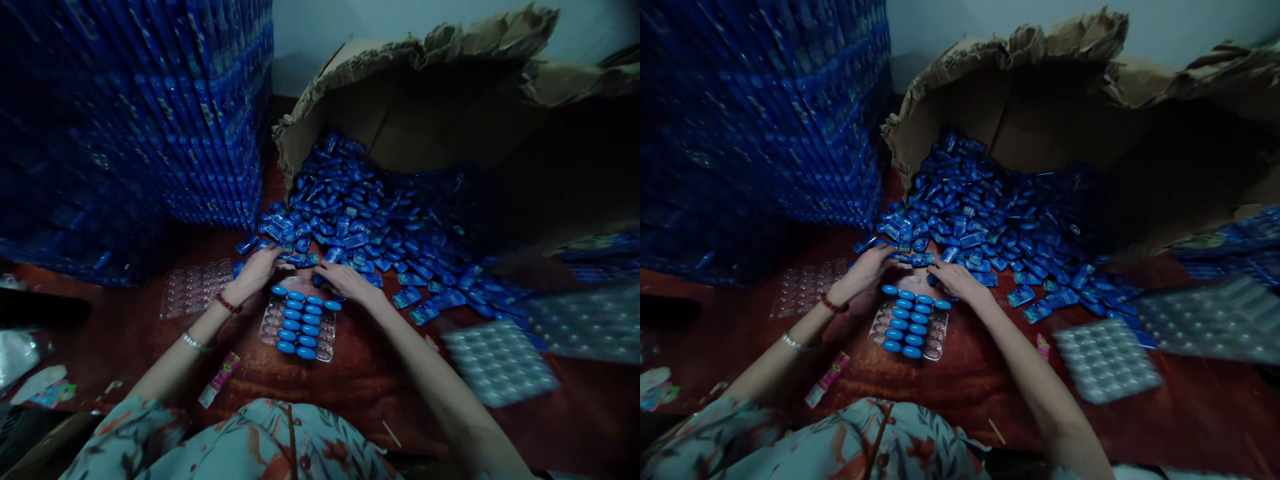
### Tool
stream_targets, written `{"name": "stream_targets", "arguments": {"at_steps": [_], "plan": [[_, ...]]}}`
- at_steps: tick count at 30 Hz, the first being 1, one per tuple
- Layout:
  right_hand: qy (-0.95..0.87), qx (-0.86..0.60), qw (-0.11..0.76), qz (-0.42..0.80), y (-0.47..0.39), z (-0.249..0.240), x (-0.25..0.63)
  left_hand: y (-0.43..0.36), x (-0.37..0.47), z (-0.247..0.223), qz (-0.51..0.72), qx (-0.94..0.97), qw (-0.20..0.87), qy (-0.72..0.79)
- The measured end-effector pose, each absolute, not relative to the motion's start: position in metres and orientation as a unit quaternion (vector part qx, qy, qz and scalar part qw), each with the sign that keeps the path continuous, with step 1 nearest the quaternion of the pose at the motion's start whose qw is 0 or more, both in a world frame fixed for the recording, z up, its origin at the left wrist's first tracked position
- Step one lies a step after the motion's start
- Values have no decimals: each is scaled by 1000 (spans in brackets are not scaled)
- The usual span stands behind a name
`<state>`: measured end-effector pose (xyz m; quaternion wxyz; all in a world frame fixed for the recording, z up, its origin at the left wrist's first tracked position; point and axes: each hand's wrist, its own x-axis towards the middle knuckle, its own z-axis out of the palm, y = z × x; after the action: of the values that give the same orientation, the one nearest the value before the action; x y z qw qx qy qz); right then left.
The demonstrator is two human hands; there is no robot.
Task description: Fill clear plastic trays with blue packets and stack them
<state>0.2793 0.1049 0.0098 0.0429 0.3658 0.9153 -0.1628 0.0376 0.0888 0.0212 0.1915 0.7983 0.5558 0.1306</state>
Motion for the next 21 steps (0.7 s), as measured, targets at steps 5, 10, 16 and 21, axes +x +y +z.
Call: {"name": "stream_targets", "arguments": {"at_steps": [5, 10, 16, 21], "plan": [[777, 514, -305, -197, 60, 3, 330, 17, -12, 25, 323, 680, 213, 622], [696, 591, -363, -184, 12, -14, 351, -35, -17, 2, 347, 629, 267, 642], [803, 512, -230, -202, 45, -7, 314, -30, -1, 4, 391, 613, 220, 650], [872, 479, 25, -100, 81, -4, 288, -29, 8, 12, 358, 684, 239, 589]]}}
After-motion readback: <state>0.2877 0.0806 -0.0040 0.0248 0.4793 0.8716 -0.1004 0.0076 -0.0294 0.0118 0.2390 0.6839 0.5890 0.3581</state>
